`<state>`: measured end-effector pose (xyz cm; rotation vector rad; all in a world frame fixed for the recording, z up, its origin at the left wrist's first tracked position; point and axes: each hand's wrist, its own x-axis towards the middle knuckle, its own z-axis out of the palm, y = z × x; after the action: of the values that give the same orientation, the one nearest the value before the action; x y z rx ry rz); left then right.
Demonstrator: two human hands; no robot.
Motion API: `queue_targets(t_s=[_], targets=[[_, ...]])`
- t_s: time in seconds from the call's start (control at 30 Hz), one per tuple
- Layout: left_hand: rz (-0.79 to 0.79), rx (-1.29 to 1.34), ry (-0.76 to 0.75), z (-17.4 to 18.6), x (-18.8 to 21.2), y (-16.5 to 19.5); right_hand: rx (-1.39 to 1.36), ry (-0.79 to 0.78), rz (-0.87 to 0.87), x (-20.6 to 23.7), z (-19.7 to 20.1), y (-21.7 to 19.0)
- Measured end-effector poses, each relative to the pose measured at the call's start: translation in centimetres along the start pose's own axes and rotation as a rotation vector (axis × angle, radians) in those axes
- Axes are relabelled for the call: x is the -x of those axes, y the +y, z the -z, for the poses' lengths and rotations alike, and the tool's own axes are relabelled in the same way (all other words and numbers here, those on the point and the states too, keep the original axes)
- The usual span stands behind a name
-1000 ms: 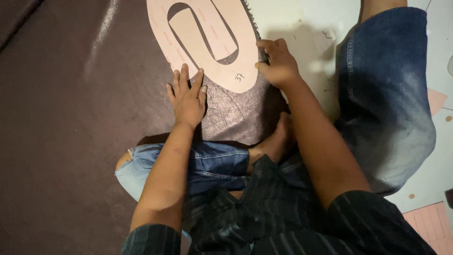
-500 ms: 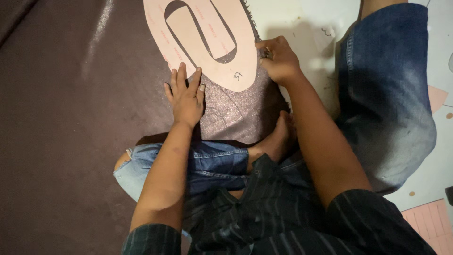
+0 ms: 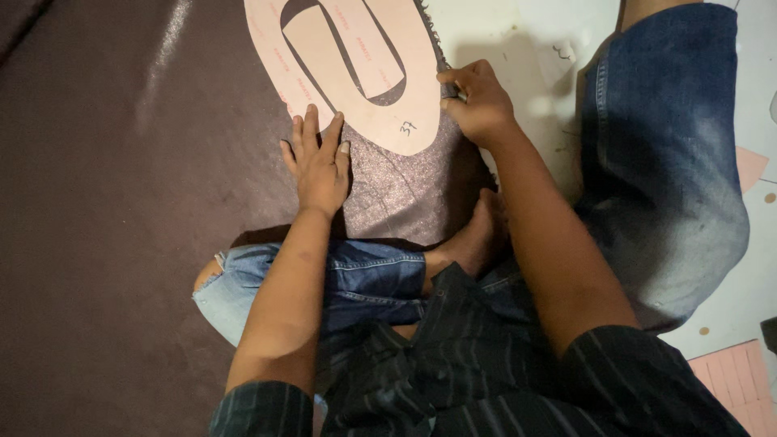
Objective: The person sits on the floor and uses a U-shaped paper template to mark a large piece of dark fabric. They position the template, trace its outline with a marking tool, and repeat the process for a second template.
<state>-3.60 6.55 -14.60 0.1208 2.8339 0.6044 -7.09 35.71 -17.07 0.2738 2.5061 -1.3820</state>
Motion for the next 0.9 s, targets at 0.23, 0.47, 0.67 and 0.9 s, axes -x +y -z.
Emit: queue_targets(t_s=[0.23, 0.47, 0.67, 0.9], targets=[[-0.008, 0.007, -0.005, 0.0, -0.1, 0.1, -0.009, -0.016, -0.046, 0.0, 0.1, -0.2], [-0.008, 0.002, -0.009, -0.2, -0.1, -0.2, -0.011, -0.053, -0.106, 0.1, 0.3, -1.0], [-0.014, 0.003, -0.025, -0.2, 0.1, -0.7, -0.006, -0.024, -0.135, 0.6, -0.1, -1.4], [-0.024, 0.005, -0.056, 0.2, 0.5, -1.6, 0.041, 0.004, 0.046, 1.0, -0.4, -0.9]])
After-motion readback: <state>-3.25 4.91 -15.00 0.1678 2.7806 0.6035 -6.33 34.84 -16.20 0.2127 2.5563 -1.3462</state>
